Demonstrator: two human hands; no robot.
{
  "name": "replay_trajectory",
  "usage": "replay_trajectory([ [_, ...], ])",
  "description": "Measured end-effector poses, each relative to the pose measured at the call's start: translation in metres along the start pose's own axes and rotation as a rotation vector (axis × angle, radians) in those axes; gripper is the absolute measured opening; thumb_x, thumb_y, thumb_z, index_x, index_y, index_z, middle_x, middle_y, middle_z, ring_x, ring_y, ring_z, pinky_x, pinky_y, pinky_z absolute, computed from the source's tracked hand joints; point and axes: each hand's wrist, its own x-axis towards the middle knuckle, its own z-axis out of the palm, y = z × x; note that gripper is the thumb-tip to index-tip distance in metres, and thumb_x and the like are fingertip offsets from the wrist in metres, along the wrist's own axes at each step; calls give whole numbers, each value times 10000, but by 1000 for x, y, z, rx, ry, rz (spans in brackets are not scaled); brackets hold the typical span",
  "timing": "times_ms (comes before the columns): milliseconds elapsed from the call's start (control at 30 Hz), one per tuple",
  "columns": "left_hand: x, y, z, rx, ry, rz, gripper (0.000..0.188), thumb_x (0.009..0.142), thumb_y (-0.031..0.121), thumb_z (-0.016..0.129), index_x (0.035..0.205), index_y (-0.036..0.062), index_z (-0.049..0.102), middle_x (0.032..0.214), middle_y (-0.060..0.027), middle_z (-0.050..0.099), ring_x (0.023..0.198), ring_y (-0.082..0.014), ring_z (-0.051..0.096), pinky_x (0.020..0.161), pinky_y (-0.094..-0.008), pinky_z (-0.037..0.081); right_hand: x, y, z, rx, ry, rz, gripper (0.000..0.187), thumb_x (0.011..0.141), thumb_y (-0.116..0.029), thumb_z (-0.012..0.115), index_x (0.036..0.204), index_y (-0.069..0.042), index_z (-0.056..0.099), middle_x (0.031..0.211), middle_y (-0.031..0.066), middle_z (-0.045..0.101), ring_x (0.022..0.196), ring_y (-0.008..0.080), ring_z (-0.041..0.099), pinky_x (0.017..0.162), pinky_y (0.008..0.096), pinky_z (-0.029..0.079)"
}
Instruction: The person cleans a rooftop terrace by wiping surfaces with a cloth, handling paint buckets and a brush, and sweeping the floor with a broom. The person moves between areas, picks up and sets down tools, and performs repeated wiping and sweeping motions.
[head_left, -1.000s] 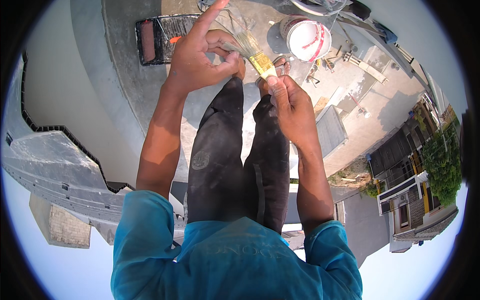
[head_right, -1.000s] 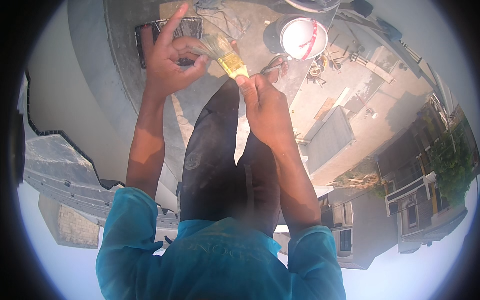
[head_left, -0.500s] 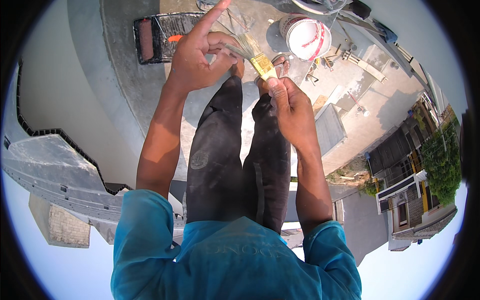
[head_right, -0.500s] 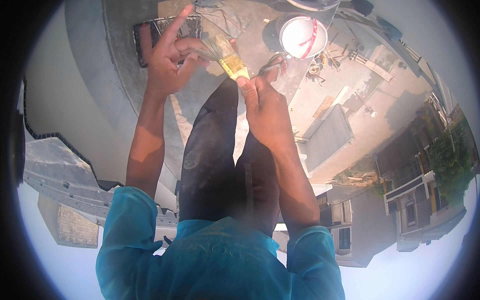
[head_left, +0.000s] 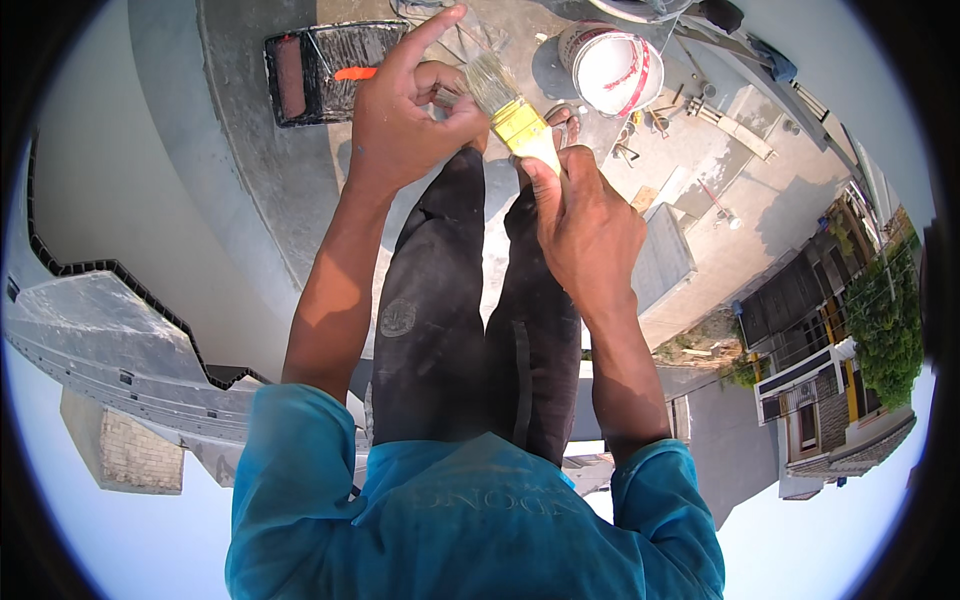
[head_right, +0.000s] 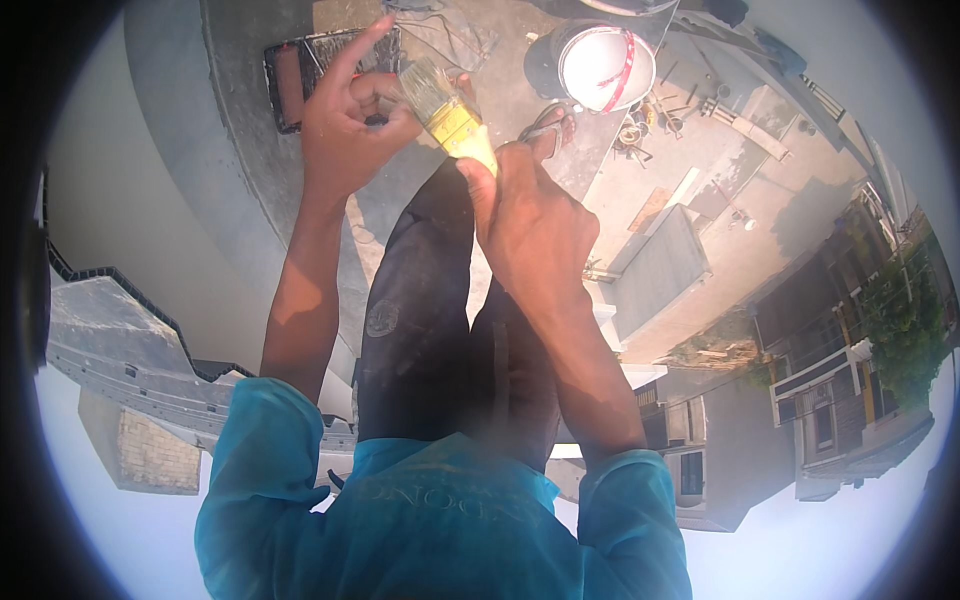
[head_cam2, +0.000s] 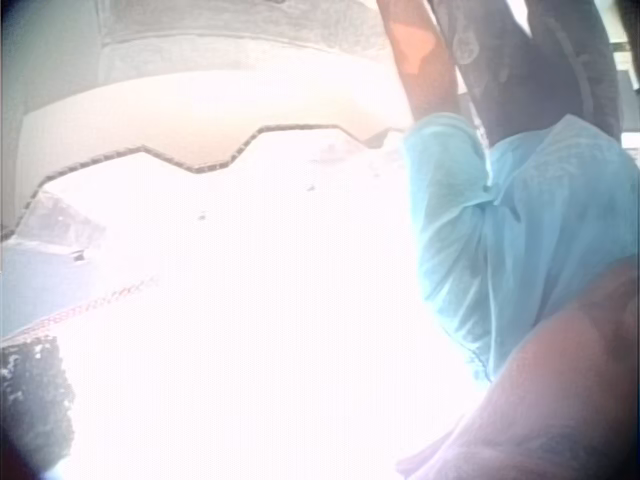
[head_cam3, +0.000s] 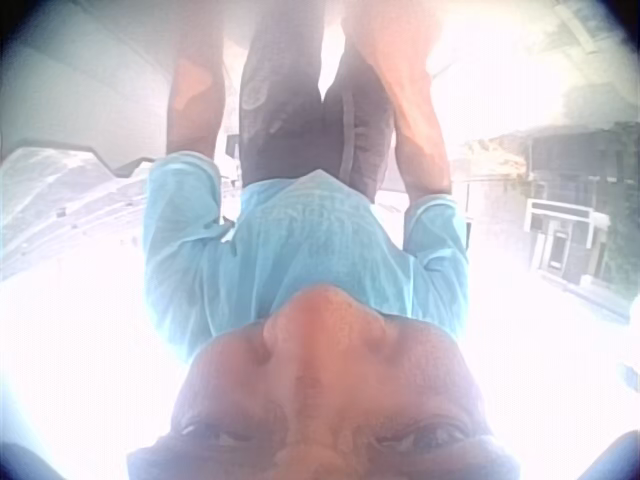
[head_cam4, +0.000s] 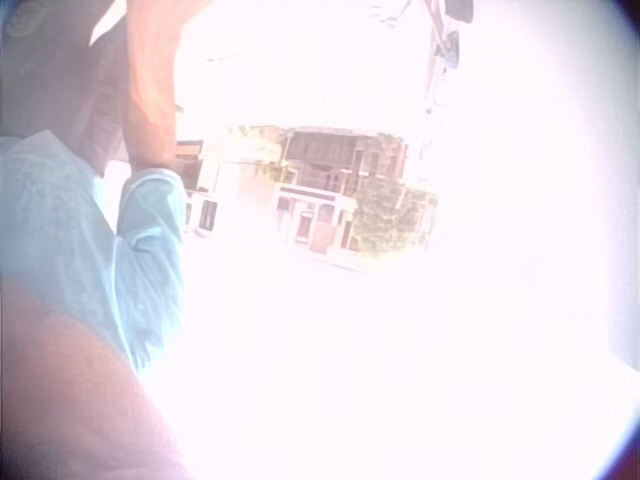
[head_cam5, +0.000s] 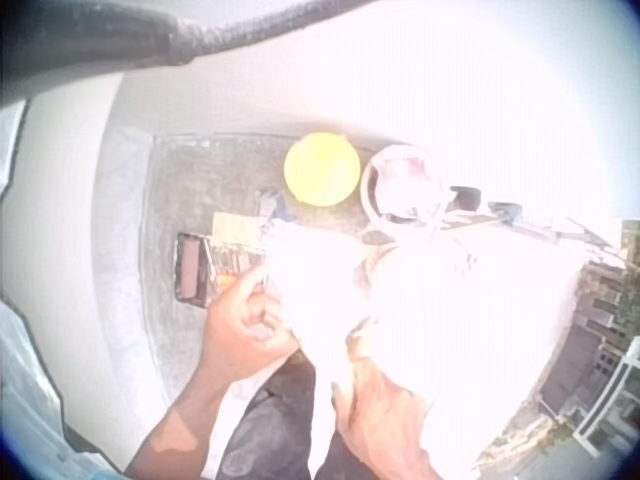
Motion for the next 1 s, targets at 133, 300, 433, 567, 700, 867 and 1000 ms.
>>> replay_trajectory([
  [133,-5,-7,5,-78,39,-12,788,798,-125,635,1531,-11,368,925,-83,735,886,-97,687,832,-250,559,1,7,-1,18,-43,23,309,990,-382,639,982,-86,553,589,133,625,512,349,641,447,449,448],
  [300,-4,8,6,-160,-16,-43,816,780,-118,638,1540,7,370,909,-75,724,881,-95,685,837,-263,561,0,14,-1,70,-66,44,318,992,-386,634,967,-79,552,586,135,626,515,350,642,455,451,452],
  [433,-1,7,5,-10,-21,30,832,760,-121,629,1542,26,385,855,-51,711,842,-81,673,802,-246,562,0,9,-3,-5,-38,-11,315,990,-383,637,940,-84,555,594,121,620,498,335,630,444,428,450],
  [567,-5,0,-6,221,-63,90,810,759,-111,616,1531,29,413,795,-27,698,799,-73,662,776,-234,562,2,9,-8,-51,-25,-76,314,985,-380,644,920,-85,558,615,103,617,492,310,622,432,401,447],
  [700,-7,-6,-11,49,-75,4,803,780,-102,618,1540,8,381,812,-34,706,807,-81,669,774,-236,560,3,8,-9,-69,-15,-103,324,976,-384,656,917,-81,558,633,100,623,503,293,626,437,386,451],
  [867,-4,3,-7,-151,-80,-40,899,793,-105,654,1586,1,244,938,-83,726,893,-109,685,818,-264,558,4,10,-12,-102,4,-127,328,962,-390,671,910,-87,558,634,90,619,514,276,628,445,379,446],
  [1000,-3,7,-1,-106,-66,-71,918,774,-118,667,1582,6,250,980,-102,731,929,-117,688,859,-279,553,7,7,-11,-133,33,-180,319,961,-391,672,897,-101,555,614,78,596,498,267,612,448,381,436],
])
